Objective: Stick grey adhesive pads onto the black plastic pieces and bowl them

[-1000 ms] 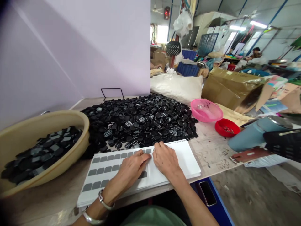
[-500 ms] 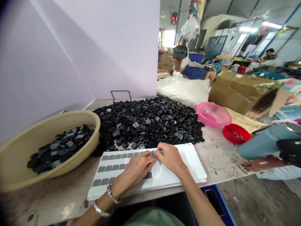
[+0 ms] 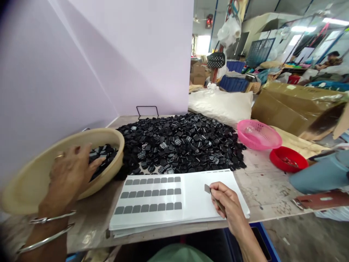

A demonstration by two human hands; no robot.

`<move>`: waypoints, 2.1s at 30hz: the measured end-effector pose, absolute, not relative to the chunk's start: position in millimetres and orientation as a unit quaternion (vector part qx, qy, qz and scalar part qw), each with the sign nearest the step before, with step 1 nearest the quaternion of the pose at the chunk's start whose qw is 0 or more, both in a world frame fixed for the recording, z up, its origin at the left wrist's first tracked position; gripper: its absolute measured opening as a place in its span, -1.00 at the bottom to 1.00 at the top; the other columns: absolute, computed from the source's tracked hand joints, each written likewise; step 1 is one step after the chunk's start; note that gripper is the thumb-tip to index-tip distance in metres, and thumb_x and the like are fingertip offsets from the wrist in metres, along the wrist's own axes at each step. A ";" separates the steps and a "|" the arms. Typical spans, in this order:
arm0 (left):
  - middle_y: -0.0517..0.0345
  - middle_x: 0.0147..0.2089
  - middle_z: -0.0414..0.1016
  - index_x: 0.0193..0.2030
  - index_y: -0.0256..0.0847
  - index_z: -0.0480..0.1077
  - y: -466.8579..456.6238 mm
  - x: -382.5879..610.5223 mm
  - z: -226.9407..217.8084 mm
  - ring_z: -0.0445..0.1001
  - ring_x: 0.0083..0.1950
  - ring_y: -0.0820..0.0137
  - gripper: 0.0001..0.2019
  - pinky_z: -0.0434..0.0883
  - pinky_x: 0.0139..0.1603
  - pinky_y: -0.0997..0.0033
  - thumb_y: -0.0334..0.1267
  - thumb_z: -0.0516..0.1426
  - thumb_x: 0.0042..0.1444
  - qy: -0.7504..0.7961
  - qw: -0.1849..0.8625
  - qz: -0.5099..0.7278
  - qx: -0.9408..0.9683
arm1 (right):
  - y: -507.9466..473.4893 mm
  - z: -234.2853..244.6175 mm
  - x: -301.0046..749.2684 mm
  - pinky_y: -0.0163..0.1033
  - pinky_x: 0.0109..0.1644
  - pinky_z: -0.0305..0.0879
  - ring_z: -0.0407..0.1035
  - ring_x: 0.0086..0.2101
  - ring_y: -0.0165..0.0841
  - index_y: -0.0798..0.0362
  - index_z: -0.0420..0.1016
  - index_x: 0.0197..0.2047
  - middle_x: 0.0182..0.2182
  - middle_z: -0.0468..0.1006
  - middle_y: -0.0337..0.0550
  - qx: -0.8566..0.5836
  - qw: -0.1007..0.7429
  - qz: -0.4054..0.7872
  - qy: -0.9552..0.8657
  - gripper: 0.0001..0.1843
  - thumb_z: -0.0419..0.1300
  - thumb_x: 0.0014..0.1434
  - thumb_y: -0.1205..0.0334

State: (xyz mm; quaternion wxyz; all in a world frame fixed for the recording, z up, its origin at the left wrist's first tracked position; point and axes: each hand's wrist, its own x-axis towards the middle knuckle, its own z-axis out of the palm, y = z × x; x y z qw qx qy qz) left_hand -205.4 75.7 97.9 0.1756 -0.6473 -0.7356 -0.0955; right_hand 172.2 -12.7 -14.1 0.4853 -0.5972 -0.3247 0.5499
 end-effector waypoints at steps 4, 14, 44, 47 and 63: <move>-0.01 -0.09 0.51 0.02 -0.24 0.36 81.2 -169.8 76.2 0.47 -0.13 0.22 -0.64 0.34 -0.11 0.33 -0.09 -0.07 0.27 -0.693 0.003 -0.154 -0.704 | -17.3 -12.3 165.0 -0.49 -0.68 -0.18 0.04 -0.70 -0.54 0.04 0.40 -0.30 -0.69 0.27 -0.36 -0.616 0.486 0.543 -0.298 -0.60 0.30 -0.07 -0.09; -0.25 -0.17 0.53 -0.28 -0.33 0.40 110.4 -113.5 1.7 0.50 -0.07 0.06 -0.76 0.30 -0.12 0.23 -0.19 0.02 0.18 -0.654 -0.112 -0.017 -0.748 | -25.4 -8.0 166.5 -0.51 -0.69 -0.20 0.07 -0.70 -0.56 0.05 0.42 -0.34 -0.68 0.30 -0.36 -0.606 0.472 0.572 -0.289 -0.61 0.32 -0.11 -0.07; 0.31 -0.43 0.44 -0.28 -0.20 0.18 11.4 -42.1 11.8 0.41 -0.62 0.57 -0.63 0.26 -0.66 0.65 -0.42 0.26 -0.21 -0.393 -0.770 -0.309 -0.397 | -41.5 -7.0 117.6 -0.28 -0.21 0.24 0.36 -0.29 -0.37 -0.04 0.39 -0.05 -0.28 0.44 -0.19 -0.551 0.407 0.253 -0.684 -0.77 -0.04 0.34 0.33; 0.28 -0.42 0.46 -0.29 -0.21 0.18 11.0 -41.9 13.1 0.40 -0.63 0.57 -0.63 0.25 -0.67 0.65 -0.43 0.25 -0.22 -0.397 -0.768 -0.300 -0.402 | -42.1 -6.4 118.7 -0.27 -0.21 0.24 0.36 -0.29 -0.36 -0.03 0.38 -0.04 -0.28 0.43 -0.18 -0.551 0.385 0.247 -0.698 -0.76 -0.05 0.34 0.32; 0.33 -0.48 0.42 -0.28 -0.21 0.19 11.8 -36.1 2.7 0.39 -0.63 0.58 -0.65 0.26 -0.67 0.65 -0.44 0.24 -0.20 -0.387 -0.772 -0.292 -0.411 | -43.8 -15.0 123.1 -0.26 -0.25 0.23 0.35 -0.32 -0.37 -0.05 0.36 -0.03 -0.31 0.41 -0.21 -0.552 0.379 0.223 -0.708 -0.76 -0.05 0.34 0.36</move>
